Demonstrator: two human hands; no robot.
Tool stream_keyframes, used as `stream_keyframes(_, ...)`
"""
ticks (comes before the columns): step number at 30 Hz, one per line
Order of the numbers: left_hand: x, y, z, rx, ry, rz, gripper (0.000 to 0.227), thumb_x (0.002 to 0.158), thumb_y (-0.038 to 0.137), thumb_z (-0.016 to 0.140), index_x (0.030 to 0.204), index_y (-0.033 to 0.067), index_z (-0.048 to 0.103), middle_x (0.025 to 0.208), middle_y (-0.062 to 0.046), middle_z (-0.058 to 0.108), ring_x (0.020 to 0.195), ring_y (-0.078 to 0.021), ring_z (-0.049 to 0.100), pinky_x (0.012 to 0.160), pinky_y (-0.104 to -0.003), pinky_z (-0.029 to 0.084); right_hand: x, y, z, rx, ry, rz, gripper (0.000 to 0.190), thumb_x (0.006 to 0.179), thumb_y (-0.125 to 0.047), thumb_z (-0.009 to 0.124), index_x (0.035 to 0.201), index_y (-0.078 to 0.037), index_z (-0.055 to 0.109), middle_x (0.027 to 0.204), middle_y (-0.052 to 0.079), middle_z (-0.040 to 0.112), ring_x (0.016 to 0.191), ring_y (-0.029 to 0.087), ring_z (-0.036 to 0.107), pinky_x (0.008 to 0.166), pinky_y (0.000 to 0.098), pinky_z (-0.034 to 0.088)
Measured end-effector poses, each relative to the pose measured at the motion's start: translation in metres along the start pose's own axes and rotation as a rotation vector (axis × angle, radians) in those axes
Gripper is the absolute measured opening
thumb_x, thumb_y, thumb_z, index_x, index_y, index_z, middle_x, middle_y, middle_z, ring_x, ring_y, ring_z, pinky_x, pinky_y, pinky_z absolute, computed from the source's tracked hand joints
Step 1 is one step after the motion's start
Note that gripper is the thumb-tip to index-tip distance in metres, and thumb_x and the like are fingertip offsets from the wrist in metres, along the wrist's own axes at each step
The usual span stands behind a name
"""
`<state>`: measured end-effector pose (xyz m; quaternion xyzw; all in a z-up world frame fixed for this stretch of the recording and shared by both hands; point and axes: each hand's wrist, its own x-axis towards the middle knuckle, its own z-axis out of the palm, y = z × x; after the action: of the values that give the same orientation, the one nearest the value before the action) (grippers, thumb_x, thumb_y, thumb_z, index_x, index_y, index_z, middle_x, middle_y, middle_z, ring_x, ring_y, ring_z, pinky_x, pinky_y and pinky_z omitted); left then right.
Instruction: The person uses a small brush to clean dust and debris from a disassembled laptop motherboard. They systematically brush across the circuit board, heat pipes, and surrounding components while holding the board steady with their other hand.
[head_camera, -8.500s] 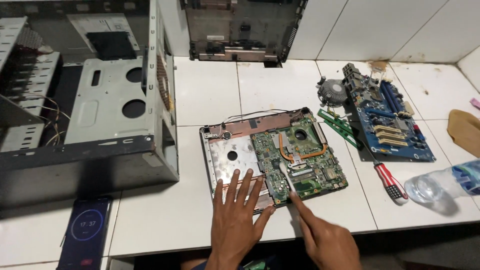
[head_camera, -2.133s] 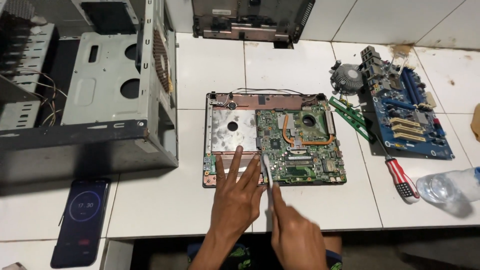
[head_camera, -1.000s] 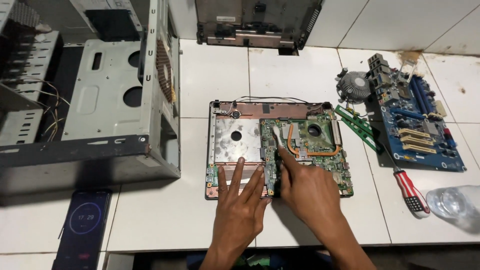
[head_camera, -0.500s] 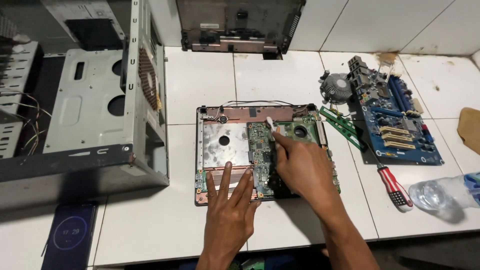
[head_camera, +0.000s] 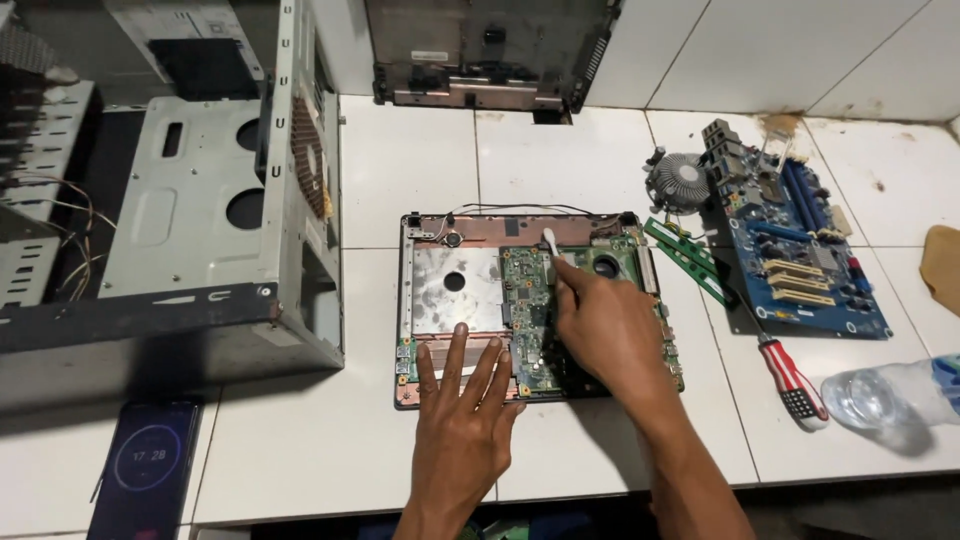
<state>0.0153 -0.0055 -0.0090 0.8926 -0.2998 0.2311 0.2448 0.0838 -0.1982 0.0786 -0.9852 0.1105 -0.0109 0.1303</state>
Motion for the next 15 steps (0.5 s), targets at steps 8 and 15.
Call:
stream_keyframes(8,0.000,0.001,-0.004,0.015,-0.002,-0.007,0.059,0.095,0.031,0.075,0.145,0.0064,0.059,0.155,-0.011,0.056,0.154,-0.0446,0.032,0.126,-0.072,0.013,-0.032,0.007,0.020,-0.012,0.048,-0.057,0.047,0.101,-0.024,0.054,0.147,-0.026,0.064,0.055,0.015,0.068,0.044,0.032,0.064,0.046,0.0496,0.056)
stream_keyframes(15,0.003,0.001,-0.005,0.009,0.014,-0.024,0.054,0.099,0.035,0.072,0.144,0.0078,0.061,0.157,-0.012,0.055,0.155,-0.0443,0.032,0.126,-0.072,0.014,-0.117,0.014,0.034,-0.050,0.040,-0.085,0.059,0.096,-0.031,0.060,0.153,-0.040,0.052,0.094,0.003,0.082,0.054,0.041,0.071,0.049,0.0597,0.054)
